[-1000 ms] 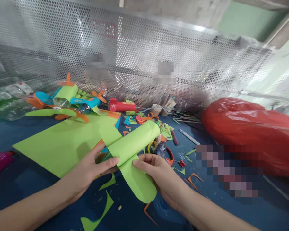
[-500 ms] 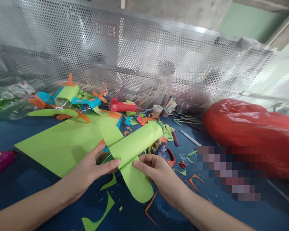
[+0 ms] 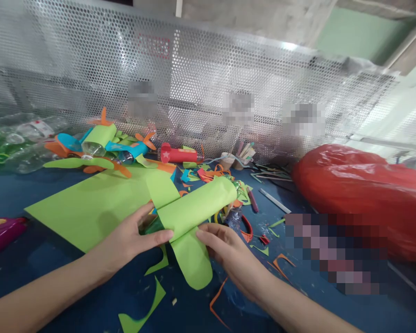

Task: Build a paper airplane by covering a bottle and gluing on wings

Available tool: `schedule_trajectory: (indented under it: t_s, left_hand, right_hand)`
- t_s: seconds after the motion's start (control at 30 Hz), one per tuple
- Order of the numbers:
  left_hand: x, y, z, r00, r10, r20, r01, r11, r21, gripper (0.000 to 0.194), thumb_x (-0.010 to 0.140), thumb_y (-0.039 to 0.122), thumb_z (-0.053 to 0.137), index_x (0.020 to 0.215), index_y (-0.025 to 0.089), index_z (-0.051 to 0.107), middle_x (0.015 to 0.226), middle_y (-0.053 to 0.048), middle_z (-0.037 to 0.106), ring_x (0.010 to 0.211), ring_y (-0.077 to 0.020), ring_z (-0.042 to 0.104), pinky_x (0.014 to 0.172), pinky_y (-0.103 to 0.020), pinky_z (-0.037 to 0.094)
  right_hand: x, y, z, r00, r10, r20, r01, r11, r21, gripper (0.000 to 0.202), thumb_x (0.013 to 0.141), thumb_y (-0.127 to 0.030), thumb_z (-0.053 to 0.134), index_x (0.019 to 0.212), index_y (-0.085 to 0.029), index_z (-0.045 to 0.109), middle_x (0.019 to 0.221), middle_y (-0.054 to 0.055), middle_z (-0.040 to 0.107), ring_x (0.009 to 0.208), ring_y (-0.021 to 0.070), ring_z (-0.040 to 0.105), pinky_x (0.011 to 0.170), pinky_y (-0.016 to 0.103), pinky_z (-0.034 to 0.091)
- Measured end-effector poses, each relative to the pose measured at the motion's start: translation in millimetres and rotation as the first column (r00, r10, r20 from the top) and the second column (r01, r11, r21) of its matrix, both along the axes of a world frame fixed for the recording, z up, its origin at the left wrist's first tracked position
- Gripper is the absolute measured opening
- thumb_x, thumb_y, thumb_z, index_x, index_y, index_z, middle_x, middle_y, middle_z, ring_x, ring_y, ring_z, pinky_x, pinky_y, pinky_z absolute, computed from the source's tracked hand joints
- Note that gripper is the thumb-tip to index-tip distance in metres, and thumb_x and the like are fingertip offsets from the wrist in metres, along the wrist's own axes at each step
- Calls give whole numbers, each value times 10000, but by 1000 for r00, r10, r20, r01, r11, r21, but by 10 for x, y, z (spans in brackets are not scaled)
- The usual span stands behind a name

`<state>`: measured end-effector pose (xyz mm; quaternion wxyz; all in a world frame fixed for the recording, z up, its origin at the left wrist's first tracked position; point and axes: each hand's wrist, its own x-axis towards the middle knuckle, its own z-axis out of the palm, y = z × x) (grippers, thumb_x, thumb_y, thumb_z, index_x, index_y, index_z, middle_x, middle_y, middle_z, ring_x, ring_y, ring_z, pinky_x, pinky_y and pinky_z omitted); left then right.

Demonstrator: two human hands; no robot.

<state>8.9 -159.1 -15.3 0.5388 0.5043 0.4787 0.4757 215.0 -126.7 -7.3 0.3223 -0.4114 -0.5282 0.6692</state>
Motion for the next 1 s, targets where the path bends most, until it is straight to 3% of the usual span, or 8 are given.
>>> schedule_trajectory:
  t_s: [0.13,0.3,0.5,0.63,0.8,1.0]
  left_hand:
    - [-56,15,-29,999,-19,42,19,1000,-2,505,772,408,717,1240,293,565,1379,-31,547,1251,-294,506,935,-350,510]
    - [0,-10,53,974,214,74,-197,962,-188,506,784,510,663,1223,267,596,1356,-45,570,1312,-291,434,1057,-383,388]
    - [54,-18,125,973,43,226,-15,992,-127,414,814,409,670,1200,268,621,1212,-41,679,1197,-292,560,974,-359,464]
    - [52,-35,133,975,110,194,-71,978,-197,447,805,424,680,1214,256,609,1256,-50,651,1232,-290,527,995,-356,446]
    - [83,-68,237,960,22,278,25,986,-164,358,844,342,657,1186,238,633,1212,-43,679,1157,-269,594,988,-343,460]
    - [105,-89,280,947,97,305,-17,967,-254,349,810,342,698,1141,239,662,1123,-36,724,1059,-257,656,884,-299,528]
  right_hand:
    - [-14,6,-34,1000,5,28,-5,1000,-3,397,624,-496,792,748,-136,681,737,24,682,650,123,585,652,244,442]
    - [-27,-13,-92,998,-12,66,11,1000,18,379,598,-496,809,711,-150,705,717,22,696,642,138,601,644,256,456]
    - [-54,-31,-134,1000,-16,26,16,1000,7,377,598,-494,810,693,-144,711,706,24,703,617,125,595,626,249,447]
    - [-57,-34,-153,999,-42,18,42,999,9,373,588,-484,818,669,-141,699,674,15,691,601,111,579,614,239,436]
    - [-64,-39,-168,997,-70,23,70,997,21,380,570,-486,826,646,-140,690,639,8,678,577,109,563,593,240,423]
    - [-60,-63,-164,996,-84,2,84,996,-2,371,557,-484,833,630,-149,692,652,21,694,586,133,592,597,252,444]
